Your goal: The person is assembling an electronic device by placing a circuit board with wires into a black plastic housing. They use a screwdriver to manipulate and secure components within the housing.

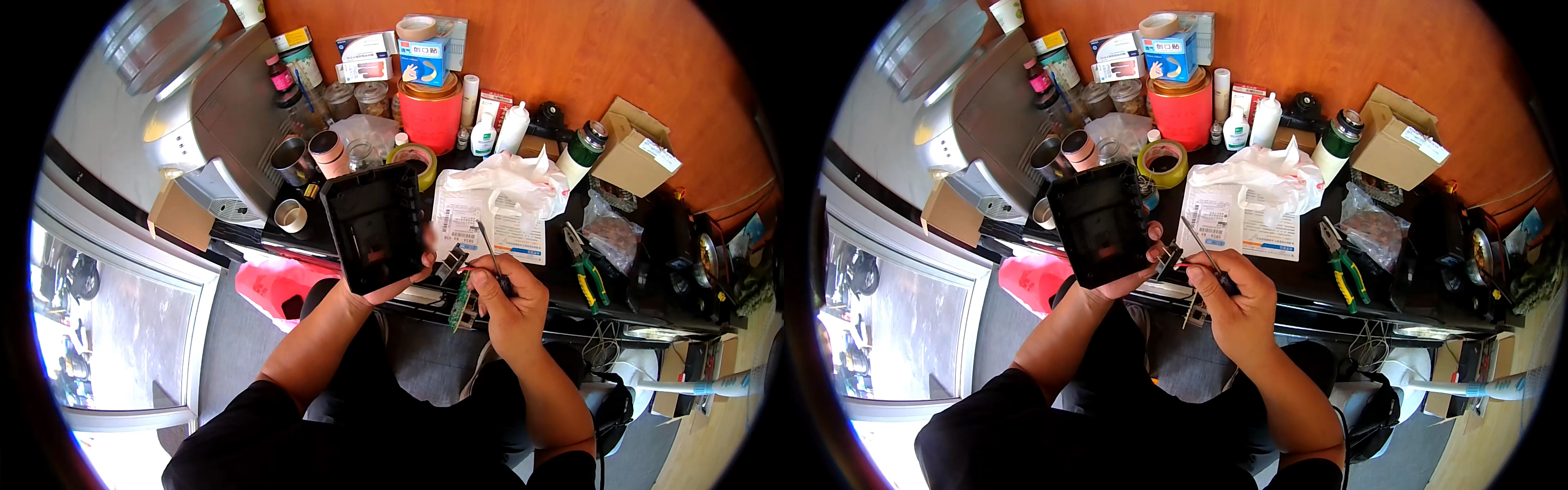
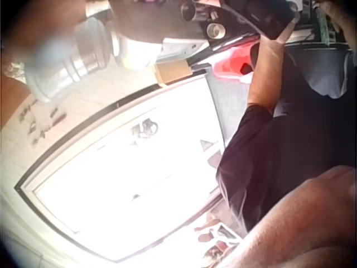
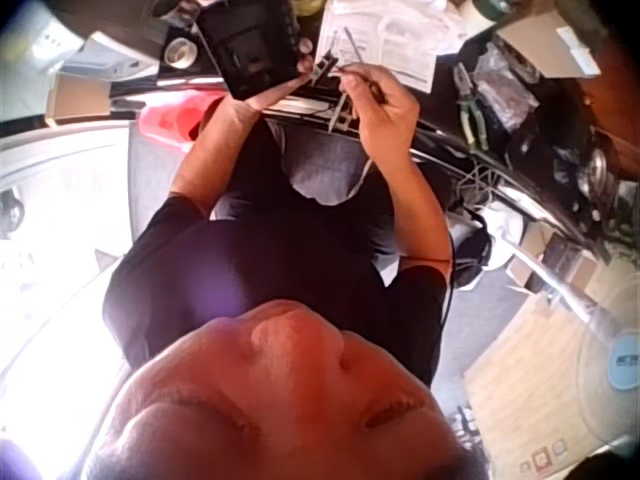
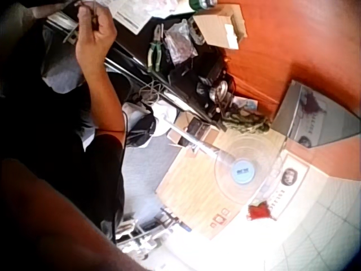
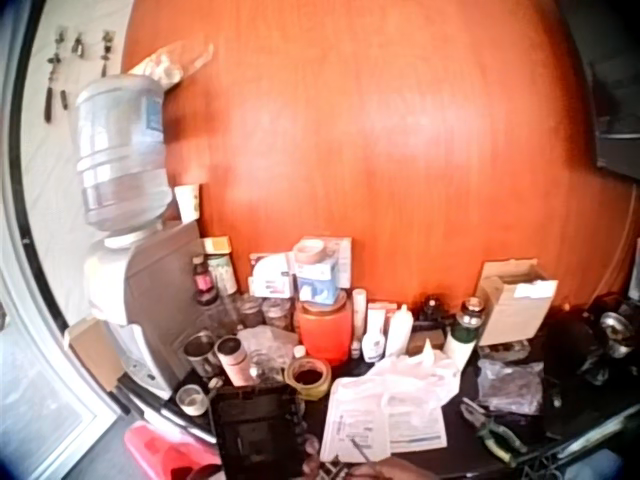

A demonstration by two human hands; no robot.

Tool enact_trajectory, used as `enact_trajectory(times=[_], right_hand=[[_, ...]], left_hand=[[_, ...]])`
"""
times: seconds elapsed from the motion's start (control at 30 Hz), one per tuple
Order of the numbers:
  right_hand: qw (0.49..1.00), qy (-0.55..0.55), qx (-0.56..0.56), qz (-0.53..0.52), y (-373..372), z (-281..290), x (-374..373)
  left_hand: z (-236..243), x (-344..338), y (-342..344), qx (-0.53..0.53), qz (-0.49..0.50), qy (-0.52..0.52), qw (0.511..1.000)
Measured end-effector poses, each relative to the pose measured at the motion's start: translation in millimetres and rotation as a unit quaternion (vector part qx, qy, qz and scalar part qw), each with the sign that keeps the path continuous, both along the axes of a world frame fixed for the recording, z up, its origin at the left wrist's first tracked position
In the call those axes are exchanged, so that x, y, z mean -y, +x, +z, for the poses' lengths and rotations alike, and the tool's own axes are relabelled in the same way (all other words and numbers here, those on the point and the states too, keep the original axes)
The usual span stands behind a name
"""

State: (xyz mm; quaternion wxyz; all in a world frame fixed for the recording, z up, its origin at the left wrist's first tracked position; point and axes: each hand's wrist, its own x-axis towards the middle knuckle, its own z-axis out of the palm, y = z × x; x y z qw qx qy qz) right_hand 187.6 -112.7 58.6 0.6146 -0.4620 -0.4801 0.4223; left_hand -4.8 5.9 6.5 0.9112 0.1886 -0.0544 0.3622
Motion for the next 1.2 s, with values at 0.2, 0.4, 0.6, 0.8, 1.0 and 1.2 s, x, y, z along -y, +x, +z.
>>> enact_trajectory(times=[0.2,0.4,0.6,0.8,1.0,1.2], right_hand=[[0.999,-0.003,-0.044,0.014,-8.4,-0.9,-0.6],[0.999,-0.001,-0.019,0.027,-2.5,-0.9,1.0],[0.998,0.061,-0.020,-0.012,-9.0,-4.1,-5.6],[0.998,0.033,0.023,-0.055,-4.8,-2.1,-5.8],[0.995,0.042,0.073,-0.046,-20.3,11.7,5.5],[0.991,0.033,0.119,-0.048,-12.4,-1.2,5.5]], left_hand=[[-5.1,3.5,-1.1,-0.039,0.012,0.010,0.999],[-0.8,7.0,7.1,-0.078,0.018,-0.018,0.997],[-25.9,1.7,-5.3,-0.353,0.174,0.406,0.825],[-17.3,-3.3,15.6,-0.271,0.090,0.263,0.922],[-24.5,14.1,11.0,-0.109,-0.106,-0.088,0.984],[-42.5,11.3,25.6,-0.103,-0.136,-0.011,0.985]])
